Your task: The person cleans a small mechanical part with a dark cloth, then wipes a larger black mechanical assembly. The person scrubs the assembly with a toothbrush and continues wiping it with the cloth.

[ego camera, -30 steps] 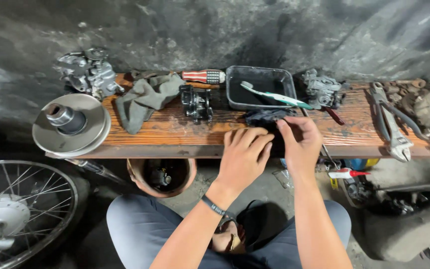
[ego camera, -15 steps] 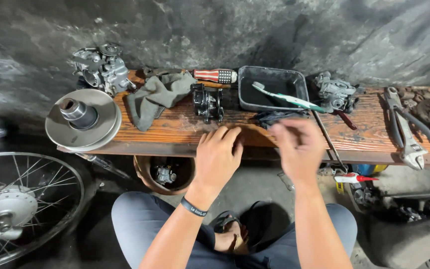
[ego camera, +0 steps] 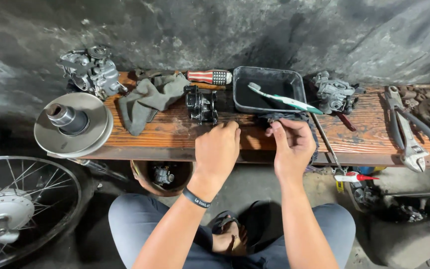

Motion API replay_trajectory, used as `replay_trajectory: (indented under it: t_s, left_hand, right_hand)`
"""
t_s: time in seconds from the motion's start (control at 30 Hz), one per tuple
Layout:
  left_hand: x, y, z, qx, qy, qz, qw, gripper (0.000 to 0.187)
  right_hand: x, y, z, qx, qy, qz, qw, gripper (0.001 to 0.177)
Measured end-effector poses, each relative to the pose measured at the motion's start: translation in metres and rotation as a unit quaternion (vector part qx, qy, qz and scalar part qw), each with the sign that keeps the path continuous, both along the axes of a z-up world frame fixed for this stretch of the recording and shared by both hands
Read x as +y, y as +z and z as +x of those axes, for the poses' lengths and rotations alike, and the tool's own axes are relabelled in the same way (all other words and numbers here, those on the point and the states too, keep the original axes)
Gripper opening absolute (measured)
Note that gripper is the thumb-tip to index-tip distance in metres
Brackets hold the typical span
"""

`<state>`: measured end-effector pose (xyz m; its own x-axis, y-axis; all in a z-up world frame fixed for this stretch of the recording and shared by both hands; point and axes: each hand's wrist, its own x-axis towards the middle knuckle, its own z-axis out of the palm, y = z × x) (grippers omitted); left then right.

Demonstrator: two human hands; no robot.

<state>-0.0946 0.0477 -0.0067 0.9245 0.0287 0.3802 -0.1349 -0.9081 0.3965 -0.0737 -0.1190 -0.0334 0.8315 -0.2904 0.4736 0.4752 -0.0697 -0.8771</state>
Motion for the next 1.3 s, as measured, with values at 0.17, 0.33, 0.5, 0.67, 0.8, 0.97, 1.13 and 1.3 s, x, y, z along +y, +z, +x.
replay_trajectory:
  t_s: [0.17, 0.33, 0.5, 0.67, 0.8, 0.97, 1.13, 1.3]
  left_hand:
    - [-0.007, -0.002, 0.011, 0.027, 0.026, 0.021, 0.999, 0.013]
    - [-0.015, -0.001, 0.017, 0.021, 0.062, 0.026, 0.998, 0.016]
    - [-0.011, 0.026, -0.012, 0.01, 0.071, -0.079, 0.994, 0.035]
    - [-0.009, -0.002, -0.008, -0.057, 0.093, -0.027, 0.994, 0.024]
    - [-0.011, -0.009, 0.002, 0.04, 0.067, 0.022, 0.997, 0.024]
    - [-0.011, 0.007, 0.006, 0.069, 0.052, 0.016, 0.996, 0.045]
    - [-0.008, 0.009, -0.001, 0.059, 0.046, -0.022, 0.997, 0.058]
    - [0.002, 0.02, -0.01, -0.169, 0.005, -0.052, 0.984, 0.029]
  right_hand:
    - [-0.005, -0.006, 0.001, -0.008, 0.011, -0.002, 1.0, 0.014]
    - [-0.006, -0.01, 0.0, -0.019, 0.023, 0.015, 0.999, 0.014]
    - [-0.009, -0.012, 0.001, -0.018, 0.022, 0.006, 1.0, 0.014]
    - [-0.009, -0.016, 0.003, -0.023, 0.034, 0.01, 0.999, 0.015]
    - [-0.01, -0.019, 0.004, -0.031, 0.041, 0.016, 0.999, 0.016]
    - [-0.009, -0.018, 0.004, -0.033, 0.037, 0.017, 0.999, 0.016]
    - [-0.007, -0.016, 0.002, -0.028, 0.041, 0.026, 0.998, 0.015]
    - [-0.005, -0.006, -0.001, -0.017, 0.02, -0.032, 0.999, 0.015]
